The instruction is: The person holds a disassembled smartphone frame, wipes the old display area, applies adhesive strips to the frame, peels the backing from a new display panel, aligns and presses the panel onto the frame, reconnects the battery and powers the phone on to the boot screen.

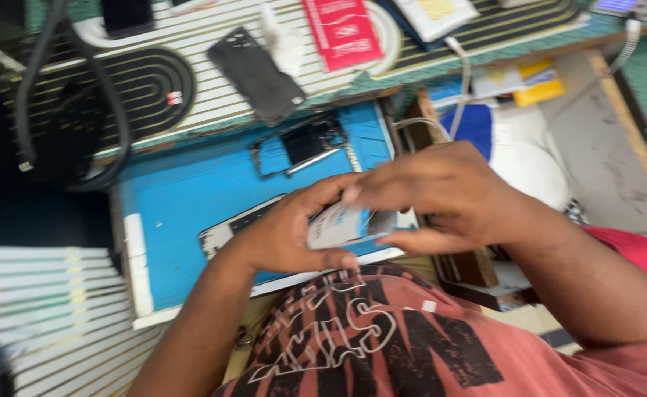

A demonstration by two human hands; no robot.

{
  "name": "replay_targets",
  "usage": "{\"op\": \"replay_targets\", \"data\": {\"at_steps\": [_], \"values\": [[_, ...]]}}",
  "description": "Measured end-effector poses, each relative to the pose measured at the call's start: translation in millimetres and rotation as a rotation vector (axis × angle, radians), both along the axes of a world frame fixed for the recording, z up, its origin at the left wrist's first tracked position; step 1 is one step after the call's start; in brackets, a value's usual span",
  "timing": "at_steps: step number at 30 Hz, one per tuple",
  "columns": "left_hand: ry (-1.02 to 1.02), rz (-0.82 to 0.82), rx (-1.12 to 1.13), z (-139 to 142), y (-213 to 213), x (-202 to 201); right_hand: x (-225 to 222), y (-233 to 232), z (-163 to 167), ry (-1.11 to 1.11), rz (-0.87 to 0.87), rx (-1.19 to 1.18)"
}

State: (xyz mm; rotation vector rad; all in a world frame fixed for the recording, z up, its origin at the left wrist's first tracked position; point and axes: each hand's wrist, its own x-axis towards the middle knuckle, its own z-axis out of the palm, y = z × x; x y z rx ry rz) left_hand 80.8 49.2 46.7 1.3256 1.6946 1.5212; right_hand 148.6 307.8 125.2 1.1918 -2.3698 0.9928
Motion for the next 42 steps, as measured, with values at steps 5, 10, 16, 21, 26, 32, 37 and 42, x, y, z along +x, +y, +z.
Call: {"op": "replay_targets", "data": {"at_steps": [5,10,16,21,26,32,37,42], "values": [[-0.049,-0.116,-0.080,6.1,14.1,4.0,20.6,61.4,-0.7,-0.098,-0.153,0.038],[-0.111,0.058,-0.043,-0.2,4.2,-3.7,53.4,187.9,18.5,-0.439,-0.823,0.139],[-0.273,0.222,0.005,-13.9,-9.2,-6.9,12.9,228.8,-76.2,-0.893,-0.904,0.920],[-0.351,0.285,0.017,-17.1,-19.8,-0.2,-17.0,200.9,-111.2,-0.356,-0.899,0.781],[-0.357,0.317,0.047,-21.4,-15.7,3.2,-72.1,166.4,-123.0,0.003,-0.751,0.846],[-0.351,0.343,0.036,-23.3,-18.3,3.8,-81.8,158.5,-118.6,-0.063,-0.794,1.089],[-0.366,0.368,0.031,-28.1,-28.0,-0.6,-27.2,176.7,-107.9,0.278,-0.636,0.909],[-0.398,0.383,0.076,-31.5,-35.4,-0.7,43.0,227.6,-75.5,-0.273,-1.010,0.834]]}}
